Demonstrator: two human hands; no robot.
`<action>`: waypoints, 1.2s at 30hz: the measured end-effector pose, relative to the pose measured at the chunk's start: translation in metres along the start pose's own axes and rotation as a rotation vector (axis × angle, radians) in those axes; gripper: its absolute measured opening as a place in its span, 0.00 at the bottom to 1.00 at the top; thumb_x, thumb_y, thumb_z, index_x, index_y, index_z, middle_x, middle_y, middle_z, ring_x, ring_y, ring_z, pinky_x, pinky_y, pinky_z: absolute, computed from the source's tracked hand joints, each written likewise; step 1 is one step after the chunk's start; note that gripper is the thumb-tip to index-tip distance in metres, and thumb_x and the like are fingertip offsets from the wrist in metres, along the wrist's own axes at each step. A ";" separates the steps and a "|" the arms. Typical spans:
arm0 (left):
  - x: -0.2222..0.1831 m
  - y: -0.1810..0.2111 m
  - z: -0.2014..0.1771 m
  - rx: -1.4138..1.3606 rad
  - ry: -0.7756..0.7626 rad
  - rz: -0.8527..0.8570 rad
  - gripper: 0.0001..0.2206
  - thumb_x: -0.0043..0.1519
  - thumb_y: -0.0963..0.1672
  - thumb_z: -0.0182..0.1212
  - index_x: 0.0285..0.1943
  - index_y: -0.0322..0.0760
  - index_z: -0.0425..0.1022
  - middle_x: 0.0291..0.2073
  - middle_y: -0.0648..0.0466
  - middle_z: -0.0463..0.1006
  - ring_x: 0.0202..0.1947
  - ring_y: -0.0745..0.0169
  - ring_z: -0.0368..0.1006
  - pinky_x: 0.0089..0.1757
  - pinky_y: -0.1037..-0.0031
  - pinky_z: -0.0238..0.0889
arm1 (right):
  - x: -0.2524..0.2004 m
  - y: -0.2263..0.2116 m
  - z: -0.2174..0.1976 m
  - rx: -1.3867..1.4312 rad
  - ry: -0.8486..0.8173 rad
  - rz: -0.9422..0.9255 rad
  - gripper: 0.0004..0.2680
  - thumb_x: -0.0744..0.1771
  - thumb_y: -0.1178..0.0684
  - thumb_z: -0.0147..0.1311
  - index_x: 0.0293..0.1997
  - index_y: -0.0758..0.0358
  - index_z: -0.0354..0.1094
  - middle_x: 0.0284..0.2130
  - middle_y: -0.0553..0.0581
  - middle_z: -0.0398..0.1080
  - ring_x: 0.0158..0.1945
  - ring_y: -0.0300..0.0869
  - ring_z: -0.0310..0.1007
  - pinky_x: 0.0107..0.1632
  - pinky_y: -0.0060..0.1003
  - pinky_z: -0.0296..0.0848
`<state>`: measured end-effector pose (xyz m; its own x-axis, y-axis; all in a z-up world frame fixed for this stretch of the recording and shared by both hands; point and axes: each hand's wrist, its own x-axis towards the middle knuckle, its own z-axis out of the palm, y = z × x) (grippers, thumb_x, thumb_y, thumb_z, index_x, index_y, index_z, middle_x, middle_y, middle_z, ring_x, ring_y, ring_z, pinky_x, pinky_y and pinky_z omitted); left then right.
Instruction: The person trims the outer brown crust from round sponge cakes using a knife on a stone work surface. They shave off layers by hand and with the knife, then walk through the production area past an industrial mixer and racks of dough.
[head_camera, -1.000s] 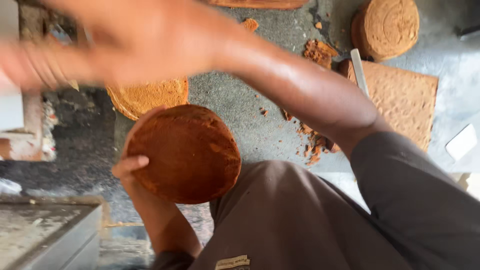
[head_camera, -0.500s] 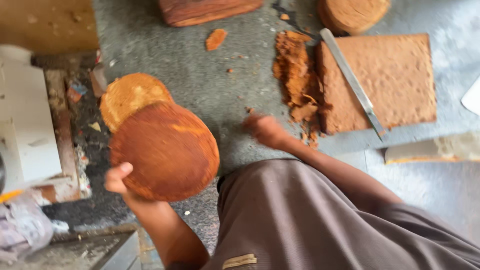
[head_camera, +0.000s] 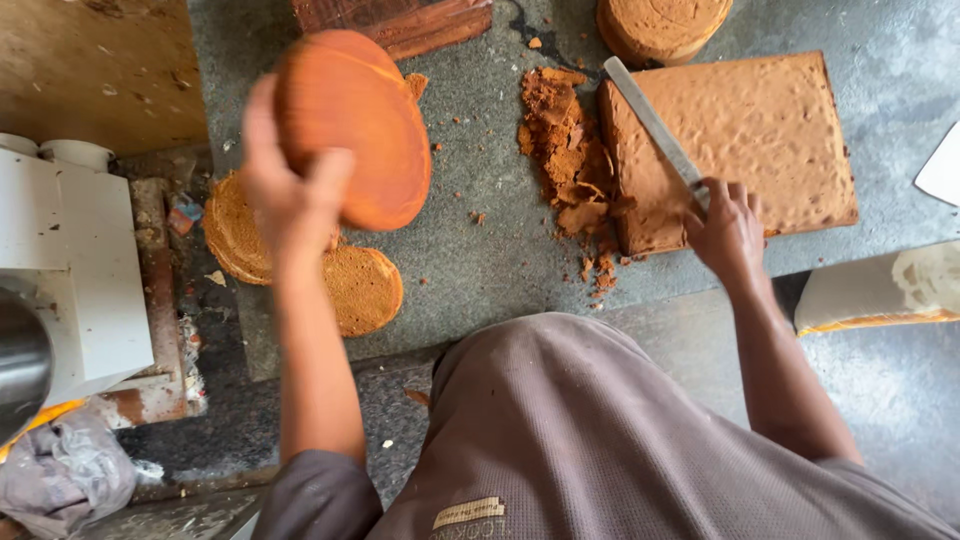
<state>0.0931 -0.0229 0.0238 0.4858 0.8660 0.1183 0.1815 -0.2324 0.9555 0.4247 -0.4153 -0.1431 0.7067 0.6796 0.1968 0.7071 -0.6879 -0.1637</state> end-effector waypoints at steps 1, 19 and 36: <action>-0.006 -0.009 0.032 0.193 0.008 0.183 0.38 0.53 0.44 0.63 0.77 0.42 0.59 0.59 0.49 0.79 0.45 0.54 0.82 0.39 0.67 0.78 | -0.003 0.007 0.007 -0.039 0.129 -0.060 0.21 0.60 0.51 0.66 0.57 0.66 0.70 0.42 0.71 0.73 0.43 0.63 0.73 0.44 0.52 0.73; 0.018 -0.135 0.145 0.684 -0.054 -0.023 0.35 0.61 0.54 0.65 0.71 0.31 0.58 0.64 0.36 0.65 0.61 0.34 0.63 0.54 0.44 0.62 | 0.006 -0.139 0.046 1.134 -0.582 0.314 0.12 0.72 0.45 0.49 0.37 0.64 0.65 0.17 0.51 0.66 0.14 0.34 0.59 0.17 0.33 0.58; -0.028 -0.152 0.176 0.863 -0.191 0.276 0.33 0.72 0.56 0.38 0.80 0.31 0.50 0.79 0.43 0.48 0.78 0.44 0.43 0.71 0.49 0.34 | 0.023 -0.150 0.046 0.814 -0.605 0.363 0.19 0.72 0.37 0.43 0.30 0.63 0.65 0.13 0.49 0.60 0.13 0.36 0.58 0.17 0.39 0.59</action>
<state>0.2024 -0.0894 -0.1725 0.7253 0.6611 0.1920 0.5752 -0.7352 0.3586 0.3361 -0.2854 -0.1583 0.6142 0.6355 -0.4678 0.0983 -0.6498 -0.7537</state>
